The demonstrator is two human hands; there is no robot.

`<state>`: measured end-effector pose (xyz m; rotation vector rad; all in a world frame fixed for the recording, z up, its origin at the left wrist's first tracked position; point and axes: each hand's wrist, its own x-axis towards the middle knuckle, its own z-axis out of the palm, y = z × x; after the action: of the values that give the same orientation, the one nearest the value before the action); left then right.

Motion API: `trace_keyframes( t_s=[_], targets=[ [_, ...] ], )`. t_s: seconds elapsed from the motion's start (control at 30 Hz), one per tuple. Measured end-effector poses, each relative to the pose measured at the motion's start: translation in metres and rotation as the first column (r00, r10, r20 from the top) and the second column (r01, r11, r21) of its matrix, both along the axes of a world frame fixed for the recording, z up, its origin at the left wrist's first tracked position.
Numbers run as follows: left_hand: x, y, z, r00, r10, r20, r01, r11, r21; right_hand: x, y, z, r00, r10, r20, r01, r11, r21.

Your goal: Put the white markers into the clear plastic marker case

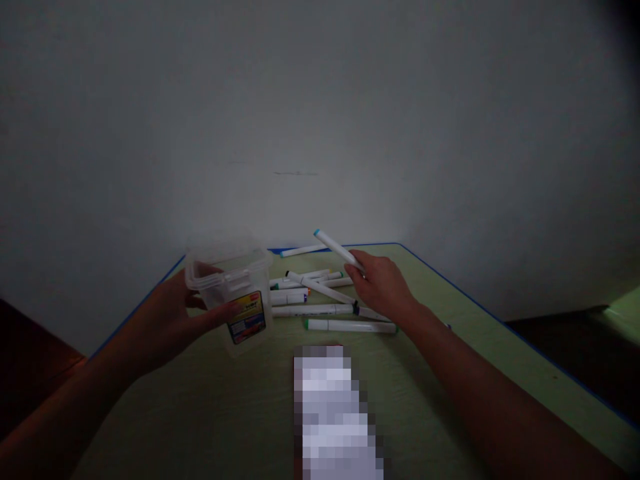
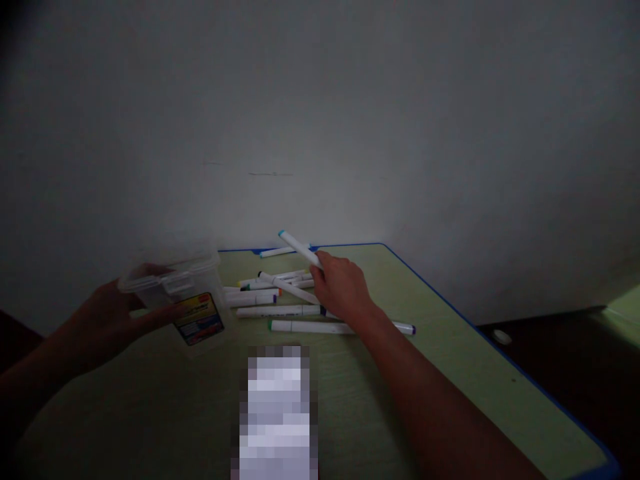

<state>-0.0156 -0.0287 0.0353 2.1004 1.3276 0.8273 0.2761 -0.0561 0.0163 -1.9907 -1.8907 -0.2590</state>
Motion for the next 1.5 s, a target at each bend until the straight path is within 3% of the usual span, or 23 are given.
trace_keyframes(
  t_s=[1.5],
  targets=[
    [-0.0017, 0.0005, -0.0029, 0.999, 0.008, 0.043, -0.008, 1.0, -0.004, 0.0025, 0.0026, -0.0042, 0.999, 0.016, -0.027, -0.016, 1.0, 0.026]
  ],
)
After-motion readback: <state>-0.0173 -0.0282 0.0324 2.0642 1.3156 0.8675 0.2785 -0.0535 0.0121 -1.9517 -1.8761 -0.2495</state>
